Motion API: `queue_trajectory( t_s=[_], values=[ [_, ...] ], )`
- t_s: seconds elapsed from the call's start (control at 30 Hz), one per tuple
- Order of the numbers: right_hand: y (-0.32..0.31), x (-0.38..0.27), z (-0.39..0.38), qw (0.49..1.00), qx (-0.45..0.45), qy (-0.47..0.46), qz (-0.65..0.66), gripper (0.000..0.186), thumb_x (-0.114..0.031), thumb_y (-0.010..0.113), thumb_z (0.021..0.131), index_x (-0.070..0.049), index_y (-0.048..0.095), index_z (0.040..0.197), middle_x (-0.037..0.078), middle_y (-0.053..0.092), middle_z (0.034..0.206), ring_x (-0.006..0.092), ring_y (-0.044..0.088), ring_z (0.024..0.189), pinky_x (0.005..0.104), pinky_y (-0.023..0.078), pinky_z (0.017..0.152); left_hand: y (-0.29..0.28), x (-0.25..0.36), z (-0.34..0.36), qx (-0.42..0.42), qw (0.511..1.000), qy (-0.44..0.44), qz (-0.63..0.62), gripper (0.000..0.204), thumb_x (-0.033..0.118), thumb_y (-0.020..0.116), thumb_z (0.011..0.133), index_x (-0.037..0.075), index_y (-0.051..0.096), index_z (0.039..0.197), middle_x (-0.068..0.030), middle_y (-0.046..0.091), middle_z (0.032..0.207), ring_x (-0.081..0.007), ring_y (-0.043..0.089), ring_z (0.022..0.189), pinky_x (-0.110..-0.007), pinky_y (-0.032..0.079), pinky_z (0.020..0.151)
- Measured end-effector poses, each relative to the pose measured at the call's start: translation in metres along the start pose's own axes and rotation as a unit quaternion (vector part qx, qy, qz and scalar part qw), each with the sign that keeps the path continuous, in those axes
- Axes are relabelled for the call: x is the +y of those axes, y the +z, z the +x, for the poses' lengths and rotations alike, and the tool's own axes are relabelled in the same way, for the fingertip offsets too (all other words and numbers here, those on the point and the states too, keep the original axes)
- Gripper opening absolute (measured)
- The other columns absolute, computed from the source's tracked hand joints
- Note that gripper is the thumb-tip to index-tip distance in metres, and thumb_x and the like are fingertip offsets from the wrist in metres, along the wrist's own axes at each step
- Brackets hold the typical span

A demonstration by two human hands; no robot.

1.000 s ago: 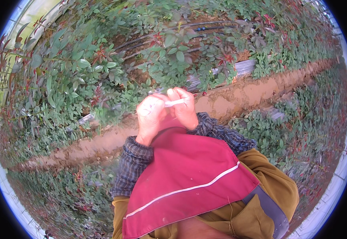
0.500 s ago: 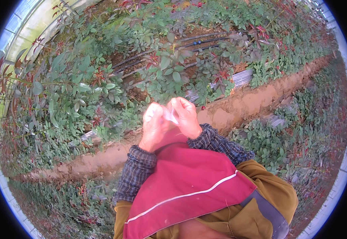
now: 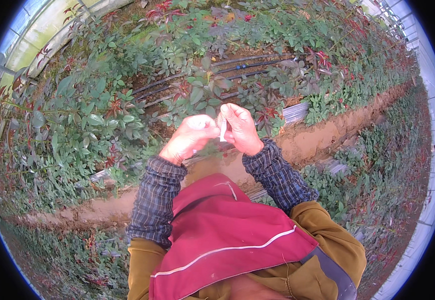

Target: The person repeatedly wraps small plants with clear plastic film in a greenhouse. They hold each plant, wrap the film around the stem and leaves, and secure it by hand, moving from one plant to the next along the row.

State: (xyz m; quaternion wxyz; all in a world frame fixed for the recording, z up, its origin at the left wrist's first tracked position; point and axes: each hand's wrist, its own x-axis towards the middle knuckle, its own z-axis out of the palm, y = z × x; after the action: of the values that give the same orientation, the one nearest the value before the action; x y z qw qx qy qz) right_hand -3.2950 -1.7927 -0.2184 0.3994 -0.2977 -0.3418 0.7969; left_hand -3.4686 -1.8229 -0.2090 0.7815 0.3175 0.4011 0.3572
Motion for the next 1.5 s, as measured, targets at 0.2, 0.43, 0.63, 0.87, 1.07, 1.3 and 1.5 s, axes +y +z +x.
queue_trajectory(
  t_s=[0.2,0.43,0.63,0.87,1.07,1.3,1.5],
  values=[
    [-0.01,-0.032,0.016,0.995,-0.056,0.073,-0.043,0.018,-0.02,0.063,0.088,-0.007,0.051,0.085,-0.001,0.054,0.072,0.0038,0.043,0.051,0.0185,0.033,0.039,-0.005,0.005,0.029,-0.004,0.987,0.093,-0.134,0.011,0.017,0.059,0.09,0.008,0.053,0.089,0.007,0.04,0.063,0.0005,0.029,0.048,-0.015,0.019,0.039],
    [-0.031,-0.05,0.052,0.99,-0.054,0.009,-0.132,0.014,-0.014,0.066,0.084,-0.007,0.054,0.084,-0.002,0.056,0.073,0.0037,0.048,0.057,0.0183,0.039,0.043,-0.019,0.022,0.058,0.001,0.985,0.141,-0.095,0.013,0.018,0.062,0.089,0.008,0.053,0.087,0.0016,0.055,0.074,-0.0003,0.033,0.048,-0.015,0.021,0.039],
    [-0.041,-0.035,0.089,1.0,0.026,-0.01,-0.003,0.01,-0.017,0.06,0.09,-0.01,0.054,0.086,-0.003,0.053,0.072,0.0049,0.046,0.058,0.0198,0.037,0.044,-0.038,0.054,0.09,0.046,0.988,0.146,-0.009,0.012,0.018,0.063,0.088,0.007,0.058,0.085,0.0057,0.052,0.068,0.001,0.032,0.046,-0.016,0.02,0.038],
    [-0.048,-0.027,0.11,0.997,0.076,-0.004,0.023,0.011,-0.019,0.063,0.088,-0.01,0.057,0.088,-0.003,0.051,0.07,0.0071,0.043,0.054,0.0223,0.033,0.044,-0.048,0.069,0.115,0.113,0.983,0.134,0.05,0.016,0.023,0.066,0.084,0.009,0.059,0.082,0.0068,0.05,0.067,-0.0005,0.031,0.048,-0.018,0.02,0.039],
    [-0.049,-0.028,0.123,0.994,0.1,0.007,-0.031,0.014,-0.02,0.066,0.087,-0.009,0.058,0.089,-0.003,0.051,0.069,0.0053,0.041,0.051,0.0207,0.031,0.042,-0.048,0.068,0.113,0.163,0.976,0.123,0.078,0.018,0.027,0.066,0.083,0.011,0.059,0.079,0.0079,0.048,0.067,-0.0004,0.033,0.049,-0.018,0.021,0.039],
    [-0.044,-0.027,0.136,0.992,0.094,0.033,-0.081,0.013,-0.02,0.065,0.087,-0.008,0.06,0.088,-0.003,0.052,0.069,0.004,0.04,0.049,0.0199,0.032,0.041,-0.061,0.066,0.111,0.186,0.974,0.116,0.053,0.019,0.027,0.065,0.084,0.011,0.057,0.079,0.0073,0.049,0.067,-0.0001,0.033,0.047,-0.017,0.019,0.035],
    [-0.04,-0.034,0.146,0.985,0.082,0.05,-0.143,0.012,-0.019,0.063,0.088,-0.007,0.061,0.088,-0.003,0.053,0.069,0.0035,0.041,0.048,0.019,0.032,0.04,-0.075,0.06,0.118,0.174,0.977,0.125,0.019,0.017,0.025,0.065,0.085,0.011,0.057,0.081,0.0066,0.05,0.069,-0.0002,0.032,0.046,-0.017,0.019,0.035]
  ],
)
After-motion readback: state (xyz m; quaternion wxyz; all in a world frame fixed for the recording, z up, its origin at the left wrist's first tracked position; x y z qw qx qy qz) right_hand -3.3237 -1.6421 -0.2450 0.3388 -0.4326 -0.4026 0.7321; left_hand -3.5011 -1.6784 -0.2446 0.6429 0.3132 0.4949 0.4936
